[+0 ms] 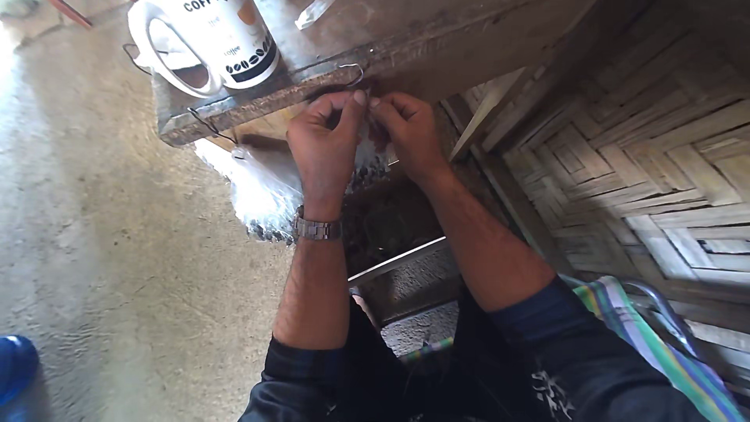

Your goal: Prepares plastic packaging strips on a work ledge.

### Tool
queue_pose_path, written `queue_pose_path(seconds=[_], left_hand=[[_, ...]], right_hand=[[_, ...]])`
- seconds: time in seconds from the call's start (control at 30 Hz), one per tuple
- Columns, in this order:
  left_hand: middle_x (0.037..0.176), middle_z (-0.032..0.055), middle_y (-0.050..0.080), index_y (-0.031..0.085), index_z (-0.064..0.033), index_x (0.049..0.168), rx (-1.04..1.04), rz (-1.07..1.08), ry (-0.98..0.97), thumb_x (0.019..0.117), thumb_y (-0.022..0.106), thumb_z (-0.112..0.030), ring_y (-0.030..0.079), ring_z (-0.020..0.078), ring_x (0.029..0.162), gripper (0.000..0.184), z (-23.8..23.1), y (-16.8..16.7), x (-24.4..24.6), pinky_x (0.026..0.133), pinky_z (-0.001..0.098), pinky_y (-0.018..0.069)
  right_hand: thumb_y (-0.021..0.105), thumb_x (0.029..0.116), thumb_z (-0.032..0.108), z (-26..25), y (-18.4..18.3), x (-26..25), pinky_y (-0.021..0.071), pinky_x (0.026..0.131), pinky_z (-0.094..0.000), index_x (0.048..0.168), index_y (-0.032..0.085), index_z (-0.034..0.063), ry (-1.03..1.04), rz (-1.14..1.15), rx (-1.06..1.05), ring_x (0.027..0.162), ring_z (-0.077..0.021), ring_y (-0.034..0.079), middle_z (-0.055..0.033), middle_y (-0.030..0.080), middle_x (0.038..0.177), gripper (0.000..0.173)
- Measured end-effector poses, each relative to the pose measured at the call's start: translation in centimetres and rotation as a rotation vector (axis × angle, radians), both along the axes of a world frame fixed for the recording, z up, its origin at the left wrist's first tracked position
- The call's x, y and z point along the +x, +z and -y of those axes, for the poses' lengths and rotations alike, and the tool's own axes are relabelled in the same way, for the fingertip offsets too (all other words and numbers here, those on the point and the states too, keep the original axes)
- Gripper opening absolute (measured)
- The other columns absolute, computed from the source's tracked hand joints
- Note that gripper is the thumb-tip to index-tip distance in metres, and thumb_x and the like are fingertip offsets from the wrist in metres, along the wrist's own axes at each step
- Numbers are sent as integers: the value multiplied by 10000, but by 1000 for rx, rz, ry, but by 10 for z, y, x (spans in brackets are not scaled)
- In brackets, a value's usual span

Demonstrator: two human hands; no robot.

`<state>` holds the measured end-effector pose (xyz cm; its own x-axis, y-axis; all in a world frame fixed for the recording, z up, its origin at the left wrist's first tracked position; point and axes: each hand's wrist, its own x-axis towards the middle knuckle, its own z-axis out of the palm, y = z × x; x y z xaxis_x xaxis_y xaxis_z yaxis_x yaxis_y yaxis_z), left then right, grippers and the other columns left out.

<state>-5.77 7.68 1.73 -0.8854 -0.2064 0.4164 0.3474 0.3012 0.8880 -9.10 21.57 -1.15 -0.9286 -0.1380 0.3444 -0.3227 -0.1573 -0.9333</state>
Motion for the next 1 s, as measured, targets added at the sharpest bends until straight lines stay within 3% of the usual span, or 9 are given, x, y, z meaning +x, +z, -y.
queue_pose_path(seconds=[0.23,0.83,1.0], left_hand=[[808,-13,728,764,-79,986,1,-9,0,987,707,-229,647,77,609,160,-1,2,-1,533,246,550],[797,-23,721,768,-80,981,9,-6,14,1001,687,-227,637,63,594,169,-7,4,-4,518,229,539],[787,-12,722,771,-71,974,24,-24,4,1003,685,-214,637,75,593,169,-7,3,-6,518,242,540]], right_hand=[[539,1062,145,1,4,0,559,536,-270,901,655,12,-37,20,-9,584,-103,620,-13,643,703,240],[549,1050,132,0,4,-3,526,496,-261,846,646,18,-80,2,-12,548,-102,593,-15,620,671,254],[539,1070,161,-1,6,-2,555,524,-278,1082,659,-30,-30,-31,-68,594,-122,609,-49,649,781,226]])
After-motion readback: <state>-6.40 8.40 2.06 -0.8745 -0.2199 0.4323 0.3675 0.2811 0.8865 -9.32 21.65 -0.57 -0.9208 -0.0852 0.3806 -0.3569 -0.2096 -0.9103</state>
